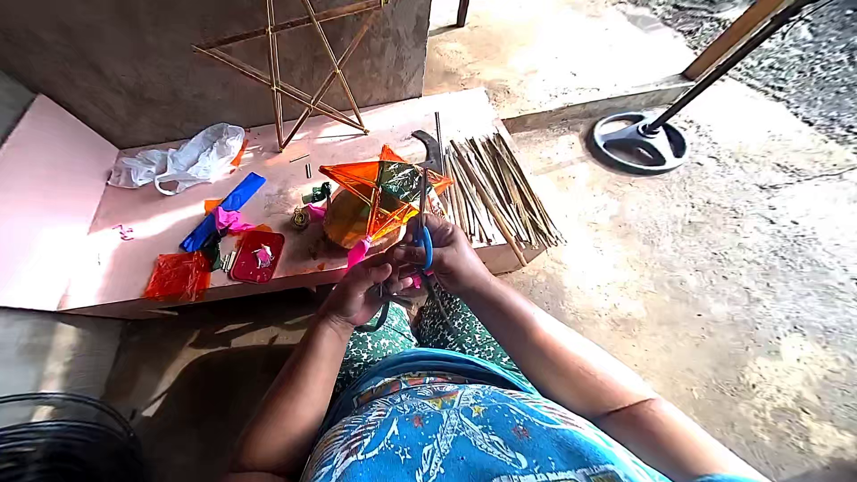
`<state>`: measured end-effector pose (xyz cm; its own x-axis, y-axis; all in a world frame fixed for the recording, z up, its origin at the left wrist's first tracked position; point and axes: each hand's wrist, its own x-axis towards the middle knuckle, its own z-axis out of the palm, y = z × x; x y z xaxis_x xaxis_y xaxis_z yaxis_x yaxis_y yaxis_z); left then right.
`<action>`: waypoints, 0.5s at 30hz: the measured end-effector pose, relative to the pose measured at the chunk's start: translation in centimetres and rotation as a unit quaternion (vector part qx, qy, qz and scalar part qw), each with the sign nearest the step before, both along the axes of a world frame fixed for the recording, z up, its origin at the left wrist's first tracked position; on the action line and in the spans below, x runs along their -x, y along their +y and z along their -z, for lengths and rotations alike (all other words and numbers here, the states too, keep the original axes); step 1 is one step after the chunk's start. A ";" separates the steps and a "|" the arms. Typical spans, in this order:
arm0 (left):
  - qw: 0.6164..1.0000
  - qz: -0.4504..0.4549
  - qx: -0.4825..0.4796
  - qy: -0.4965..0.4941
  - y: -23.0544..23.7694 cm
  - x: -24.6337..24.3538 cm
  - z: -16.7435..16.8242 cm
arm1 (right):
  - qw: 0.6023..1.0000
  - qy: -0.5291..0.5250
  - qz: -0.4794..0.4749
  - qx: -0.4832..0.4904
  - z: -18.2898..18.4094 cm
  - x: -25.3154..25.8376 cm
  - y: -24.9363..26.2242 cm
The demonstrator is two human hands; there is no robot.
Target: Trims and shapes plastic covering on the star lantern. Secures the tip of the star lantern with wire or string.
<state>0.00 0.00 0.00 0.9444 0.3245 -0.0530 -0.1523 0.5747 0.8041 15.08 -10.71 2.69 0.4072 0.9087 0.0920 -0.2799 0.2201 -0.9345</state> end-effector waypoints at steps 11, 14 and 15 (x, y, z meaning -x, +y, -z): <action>0.994 0.100 -0.043 -0.014 1.5 0.7 -1.2 | 0.996 -0.047 -0.040 -0.061 1.0 -1.2 -1.0; 0.993 0.108 -0.044 -0.006 0.9 0.6 -1.3 | 0.996 -0.051 -0.029 -0.064 1.3 -0.8 -1.1; 0.993 0.113 -0.030 -0.011 0.7 0.6 -1.0 | 0.996 -0.054 -0.027 -0.066 1.4 -0.6 -1.1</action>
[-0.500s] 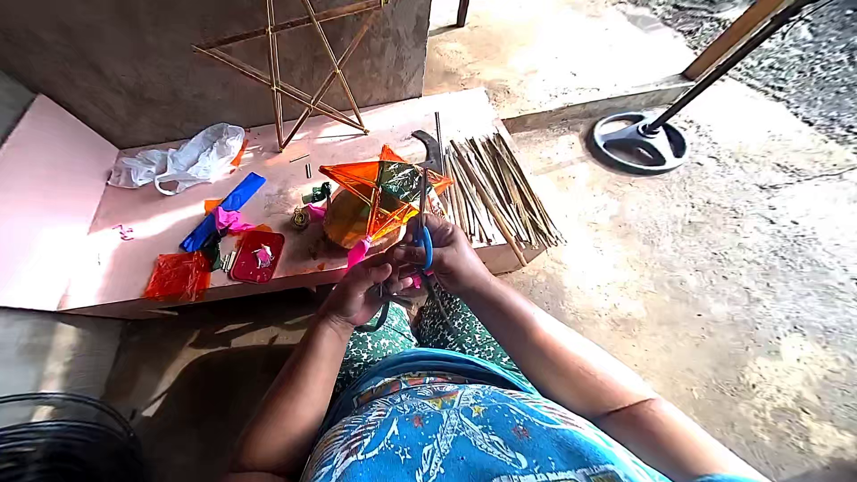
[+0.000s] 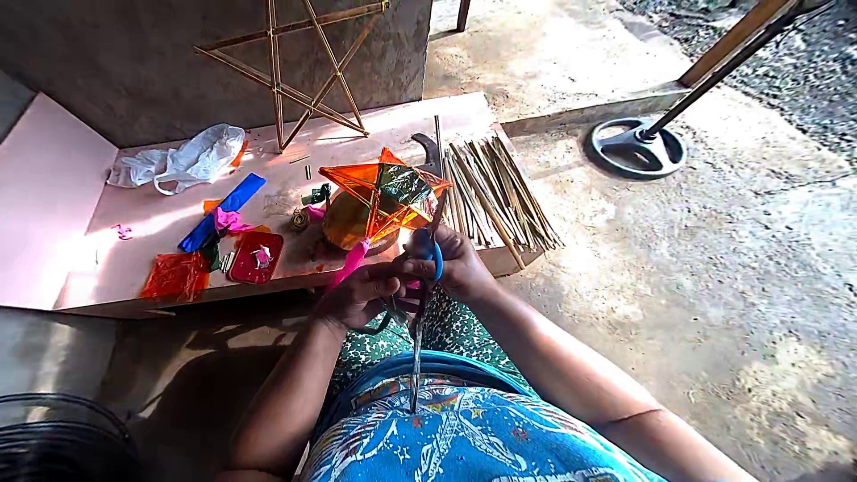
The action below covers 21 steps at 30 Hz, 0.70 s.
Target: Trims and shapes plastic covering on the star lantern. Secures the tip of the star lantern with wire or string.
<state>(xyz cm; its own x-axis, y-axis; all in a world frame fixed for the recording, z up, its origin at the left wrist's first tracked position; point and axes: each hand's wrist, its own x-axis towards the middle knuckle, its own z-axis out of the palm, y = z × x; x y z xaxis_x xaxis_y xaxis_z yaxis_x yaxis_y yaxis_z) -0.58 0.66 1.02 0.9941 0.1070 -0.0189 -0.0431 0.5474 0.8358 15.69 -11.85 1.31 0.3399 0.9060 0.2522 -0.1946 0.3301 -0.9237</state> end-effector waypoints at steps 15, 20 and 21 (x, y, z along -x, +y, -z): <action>0.948 0.028 -0.276 0.157 0.9 0.0 -4.0 | 0.990 -0.073 -0.073 0.099 0.0 -1.3 -0.3; 0.959 0.000 -0.249 0.137 2.0 0.5 -4.2 | 0.994 -0.031 -0.039 0.096 0.0 -1.7 -0.2; 0.958 -0.016 -0.249 0.140 2.3 0.7 -4.2 | 0.995 -0.014 -0.025 0.099 0.1 -1.9 -0.2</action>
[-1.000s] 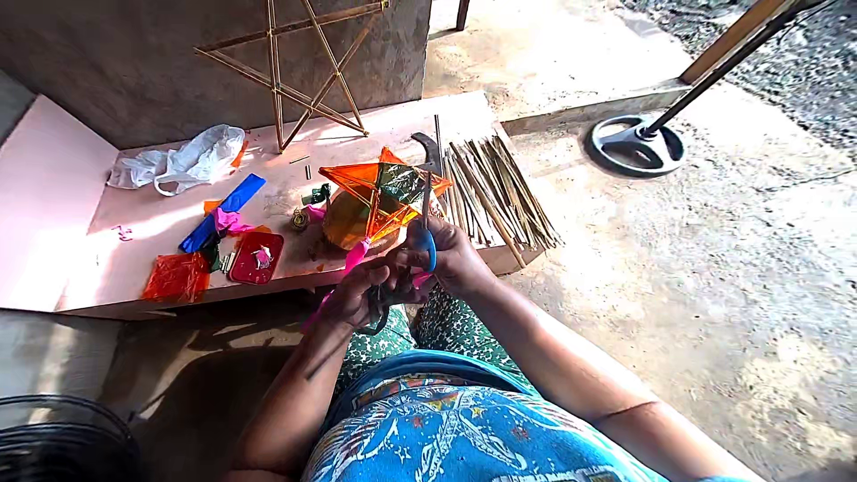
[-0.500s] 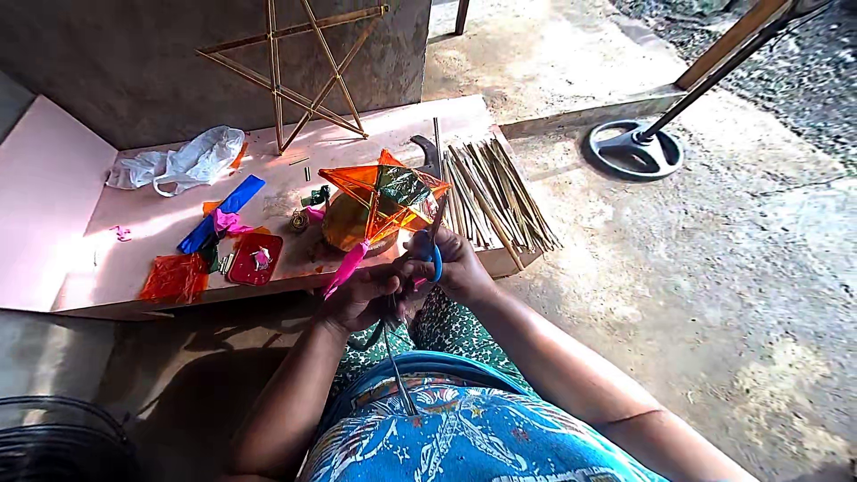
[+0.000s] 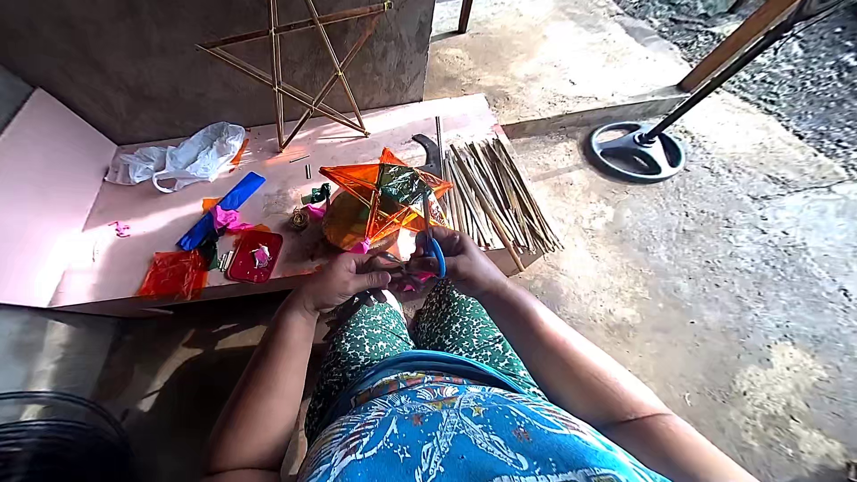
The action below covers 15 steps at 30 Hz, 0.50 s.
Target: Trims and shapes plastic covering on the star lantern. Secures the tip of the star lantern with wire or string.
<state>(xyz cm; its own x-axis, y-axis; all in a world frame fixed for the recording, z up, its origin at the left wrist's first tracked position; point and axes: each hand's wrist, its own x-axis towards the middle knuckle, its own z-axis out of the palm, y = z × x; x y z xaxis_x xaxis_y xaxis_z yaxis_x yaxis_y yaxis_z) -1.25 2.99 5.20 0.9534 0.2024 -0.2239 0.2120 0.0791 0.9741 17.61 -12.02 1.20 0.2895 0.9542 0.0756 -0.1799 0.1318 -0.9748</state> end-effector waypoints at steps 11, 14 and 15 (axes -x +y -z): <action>0.995 -0.053 -0.087 0.002 3.2 2.0 -1.5 | 0.984 0.154 0.093 0.007 0.2 -0.3 0.5; 0.992 -0.063 -0.106 0.012 4.6 3.6 -1.6 | 0.982 0.155 0.107 0.003 0.8 -1.2 0.0; 0.992 -0.065 -0.110 0.021 5.0 4.3 -1.6 | 0.982 0.153 0.112 0.001 1.2 -1.7 -0.3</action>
<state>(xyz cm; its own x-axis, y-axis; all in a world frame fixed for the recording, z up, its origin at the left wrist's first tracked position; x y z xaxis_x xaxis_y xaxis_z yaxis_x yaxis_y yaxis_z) -5.52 8.03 6.77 0.9068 0.3718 -0.1989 0.2538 -0.1048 0.9616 19.31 -12.27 0.00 0.5014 0.8638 -0.0495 -0.4315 0.2000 -0.8797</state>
